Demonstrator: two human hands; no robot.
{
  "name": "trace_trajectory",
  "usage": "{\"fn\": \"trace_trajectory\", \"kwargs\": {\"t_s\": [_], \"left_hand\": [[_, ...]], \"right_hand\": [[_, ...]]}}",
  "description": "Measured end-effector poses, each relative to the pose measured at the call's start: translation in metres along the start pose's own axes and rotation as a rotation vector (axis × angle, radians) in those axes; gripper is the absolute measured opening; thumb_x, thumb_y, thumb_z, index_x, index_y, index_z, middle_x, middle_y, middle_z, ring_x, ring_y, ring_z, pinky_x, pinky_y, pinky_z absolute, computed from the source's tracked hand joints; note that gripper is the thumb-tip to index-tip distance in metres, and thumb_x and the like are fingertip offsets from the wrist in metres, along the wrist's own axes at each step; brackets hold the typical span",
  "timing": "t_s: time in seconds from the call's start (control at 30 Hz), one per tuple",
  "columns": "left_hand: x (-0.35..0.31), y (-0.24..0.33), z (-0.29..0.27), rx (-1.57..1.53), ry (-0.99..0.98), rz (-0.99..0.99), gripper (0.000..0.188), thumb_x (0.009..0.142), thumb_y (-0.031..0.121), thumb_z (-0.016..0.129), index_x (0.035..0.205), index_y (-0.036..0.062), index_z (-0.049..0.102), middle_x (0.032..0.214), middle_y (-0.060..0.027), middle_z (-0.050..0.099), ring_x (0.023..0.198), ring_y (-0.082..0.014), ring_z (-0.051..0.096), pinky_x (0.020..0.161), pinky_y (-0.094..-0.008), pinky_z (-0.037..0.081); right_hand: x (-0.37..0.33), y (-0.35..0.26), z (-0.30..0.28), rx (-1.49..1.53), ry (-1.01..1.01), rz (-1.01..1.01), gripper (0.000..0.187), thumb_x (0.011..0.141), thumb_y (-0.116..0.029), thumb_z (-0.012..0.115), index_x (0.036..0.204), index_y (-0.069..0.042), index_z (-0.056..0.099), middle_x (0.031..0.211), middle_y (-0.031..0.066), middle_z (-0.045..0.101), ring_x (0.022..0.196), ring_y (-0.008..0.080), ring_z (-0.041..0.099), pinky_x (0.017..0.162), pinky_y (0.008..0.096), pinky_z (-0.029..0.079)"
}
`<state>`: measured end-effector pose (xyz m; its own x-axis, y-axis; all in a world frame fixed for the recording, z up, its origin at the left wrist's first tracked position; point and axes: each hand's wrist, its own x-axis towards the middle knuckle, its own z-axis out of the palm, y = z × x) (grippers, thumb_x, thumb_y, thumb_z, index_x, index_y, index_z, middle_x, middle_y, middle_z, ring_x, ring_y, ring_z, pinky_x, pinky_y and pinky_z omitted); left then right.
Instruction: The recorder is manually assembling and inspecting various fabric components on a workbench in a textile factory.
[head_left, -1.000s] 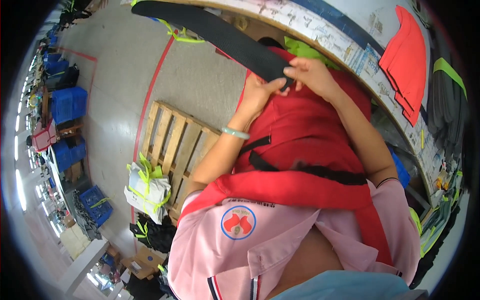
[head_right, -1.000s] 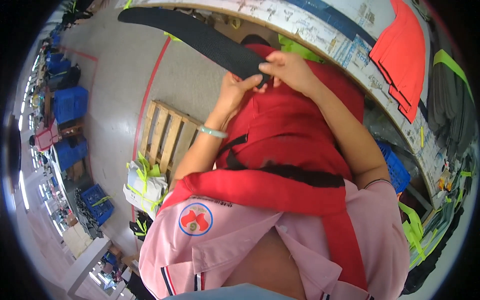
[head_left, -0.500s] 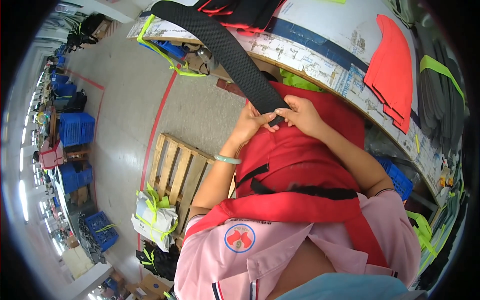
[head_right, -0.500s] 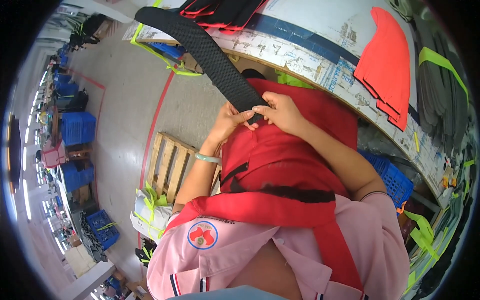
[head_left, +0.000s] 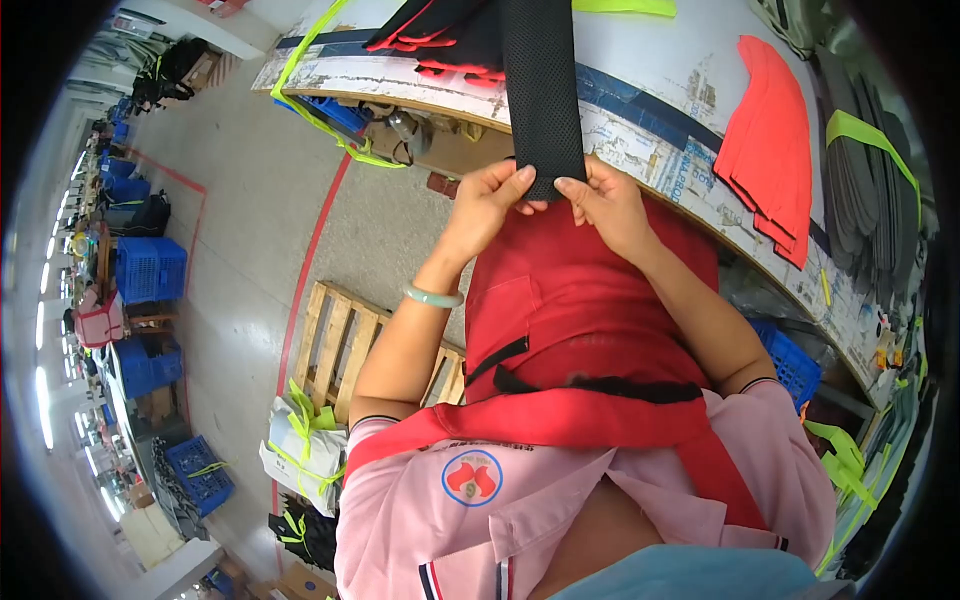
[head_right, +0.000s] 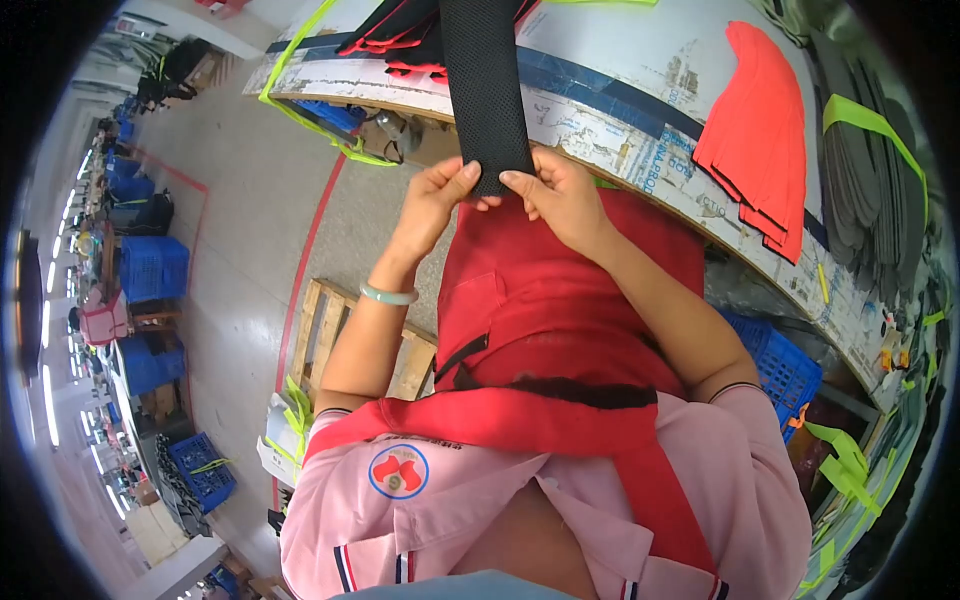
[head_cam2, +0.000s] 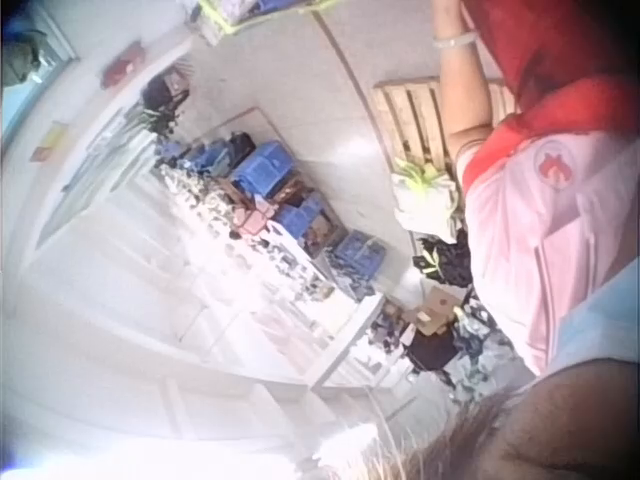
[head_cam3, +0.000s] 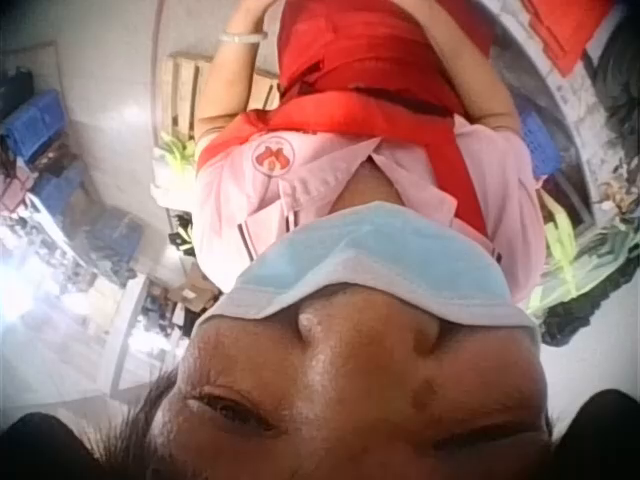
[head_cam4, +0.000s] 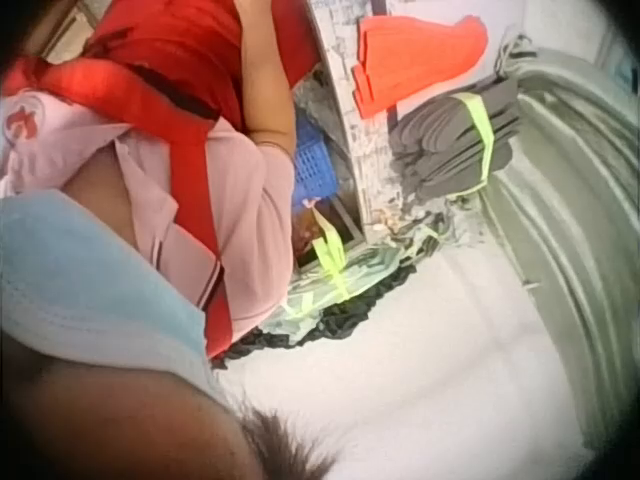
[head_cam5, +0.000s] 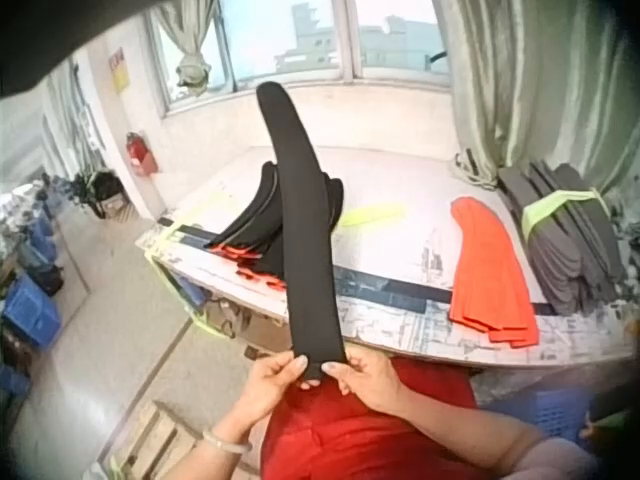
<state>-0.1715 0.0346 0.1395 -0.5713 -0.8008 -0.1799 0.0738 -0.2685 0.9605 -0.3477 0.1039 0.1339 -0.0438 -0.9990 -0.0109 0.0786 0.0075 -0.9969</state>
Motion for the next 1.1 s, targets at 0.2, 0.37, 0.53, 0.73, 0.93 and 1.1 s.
{"fn": "trace_trajectory", "kwargs": {"t_s": [0.2, 0.37, 0.53, 0.73, 0.93, 1.1], "left_hand": [[0.013, -0.017, -0.003, 0.07, 0.053, 0.132, 0.02, 0.092, 0.017, 0.062, 0.078, 0.0031, 0.064, 0.068, 0.003, 0.058, 0.059, -0.0031, 0.048, 0.053, -0.0188, 0.04], [0.008, -0.022, 0.009, 0.045, -0.025, 0.151, 0.018, 0.095, 0.016, 0.058, 0.086, 0.0022, 0.064, 0.071, 0.0005, 0.06, 0.06, -0.0054, 0.052, 0.052, -0.0206, 0.042], [0.009, -0.002, 0.029, -0.196, -0.056, 0.059, 0.019, 0.097, 0.015, 0.052, 0.108, -0.0006, 0.055, 0.083, -0.0064, 0.064, 0.066, -0.0128, 0.063, 0.051, -0.0251, 0.054], [0.059, 0.072, -0.025, -0.245, 0.052, 0.137, 0.011, 0.093, 0.013, 0.058, 0.093, 0.0039, 0.053, 0.069, -0.0037, 0.056, 0.048, -0.0148, 0.056, 0.046, -0.0264, 0.049], [0.12, 0.07, -0.1, -0.099, 0.115, -0.16, 0.016, 0.09, 0.017, 0.063, 0.083, 0.0068, 0.052, 0.065, -0.0022, 0.05, 0.054, -0.0127, 0.05, 0.048, -0.0256, 0.048], [0.123, 0.067, -0.107, -0.055, 0.135, -0.169, 0.023, 0.091, 0.024, 0.063, 0.079, 0.0093, 0.049, 0.064, -0.0015, 0.049, 0.053, -0.0123, 0.047, 0.048, -0.0271, 0.04]], "right_hand": [[-0.001, 0.015, -0.003, 0.017, -0.045, 0.042, 0.016, 0.094, -0.018, 0.06, 0.101, -0.004, 0.06, 0.072, -0.0029, 0.055, 0.058, 0.0027, 0.05, 0.05, 0.0176, 0.043], [-0.004, 0.004, -0.005, 0.117, -0.015, 0.07, 0.019, 0.096, -0.021, 0.056, 0.103, -0.004, 0.058, 0.075, -0.0021, 0.058, 0.058, 0.003, 0.05, 0.051, 0.0171, 0.043], [0.009, -0.004, -0.002, 0.093, 0.035, 0.001, 0.023, 0.098, -0.024, 0.053, 0.105, -0.003, 0.057, 0.074, -0.0005, 0.059, 0.058, 0.0033, 0.05, 0.051, 0.0164, 0.041], [0.017, -0.01, -0.004, 0.072, -0.034, -0.039, 0.026, 0.1, -0.025, 0.047, 0.106, -0.001, 0.057, 0.069, 0.0018, 0.056, 0.056, 0.0055, 0.05, 0.052, 0.019, 0.042], [-0.007, 0.021, -0.014, -0.026, -0.132, 0.133, 0.024, 0.1, -0.021, 0.047, 0.102, -0.001, 0.061, 0.069, 0.0008, 0.055, 0.058, 0.0052, 0.05, 0.055, 0.0181, 0.042], [-0.02, 0.032, -0.026, -0.074, -0.183, 0.233, 0.021, 0.099, -0.017, 0.047, 0.098, -0.002, 0.062, 0.071, -0.0002, 0.055, 0.062, 0.0046, 0.051, 0.057, 0.0188, 0.043]]}}
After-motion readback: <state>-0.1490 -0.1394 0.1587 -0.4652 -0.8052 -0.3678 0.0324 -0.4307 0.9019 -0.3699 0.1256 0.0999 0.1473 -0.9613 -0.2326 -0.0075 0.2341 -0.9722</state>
